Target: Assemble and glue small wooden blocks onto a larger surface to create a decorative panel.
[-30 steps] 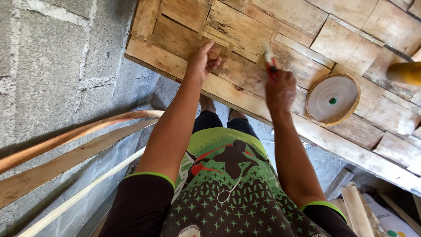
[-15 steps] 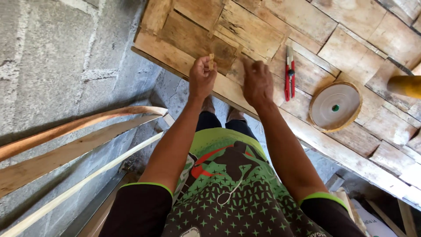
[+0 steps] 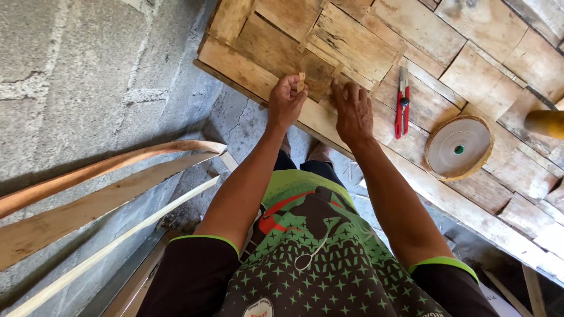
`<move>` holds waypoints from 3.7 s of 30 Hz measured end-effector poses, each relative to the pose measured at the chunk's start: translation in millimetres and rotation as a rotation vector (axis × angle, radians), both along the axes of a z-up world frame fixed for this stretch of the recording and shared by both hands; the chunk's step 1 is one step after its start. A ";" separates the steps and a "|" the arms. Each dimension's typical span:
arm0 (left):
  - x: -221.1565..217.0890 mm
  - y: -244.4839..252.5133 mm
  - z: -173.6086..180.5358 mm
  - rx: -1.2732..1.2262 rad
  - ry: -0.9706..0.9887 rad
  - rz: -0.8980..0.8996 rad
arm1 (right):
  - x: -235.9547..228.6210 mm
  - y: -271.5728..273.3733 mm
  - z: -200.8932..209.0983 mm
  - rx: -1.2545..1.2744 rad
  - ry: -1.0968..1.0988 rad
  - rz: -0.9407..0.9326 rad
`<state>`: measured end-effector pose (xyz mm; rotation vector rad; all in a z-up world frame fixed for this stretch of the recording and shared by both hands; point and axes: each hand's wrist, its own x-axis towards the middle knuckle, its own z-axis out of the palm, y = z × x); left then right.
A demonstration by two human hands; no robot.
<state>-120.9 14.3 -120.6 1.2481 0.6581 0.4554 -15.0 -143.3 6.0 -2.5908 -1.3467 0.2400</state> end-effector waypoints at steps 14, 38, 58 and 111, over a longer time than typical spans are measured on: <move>-32.1 -13.7 36.7 -0.258 -0.110 -0.335 | -12.7 3.2 0.5 0.383 0.735 -0.290; -64.7 -52.9 57.8 -0.061 0.146 -0.067 | -25.9 -17.6 60.5 0.491 0.432 -0.078; -50.3 -51.9 72.6 1.271 0.500 -0.484 | -25.9 -21.9 9.9 0.315 0.406 0.169; 5.6 -26.8 38.9 -0.059 0.208 0.143 | 33.4 43.2 -18.5 0.271 0.547 0.028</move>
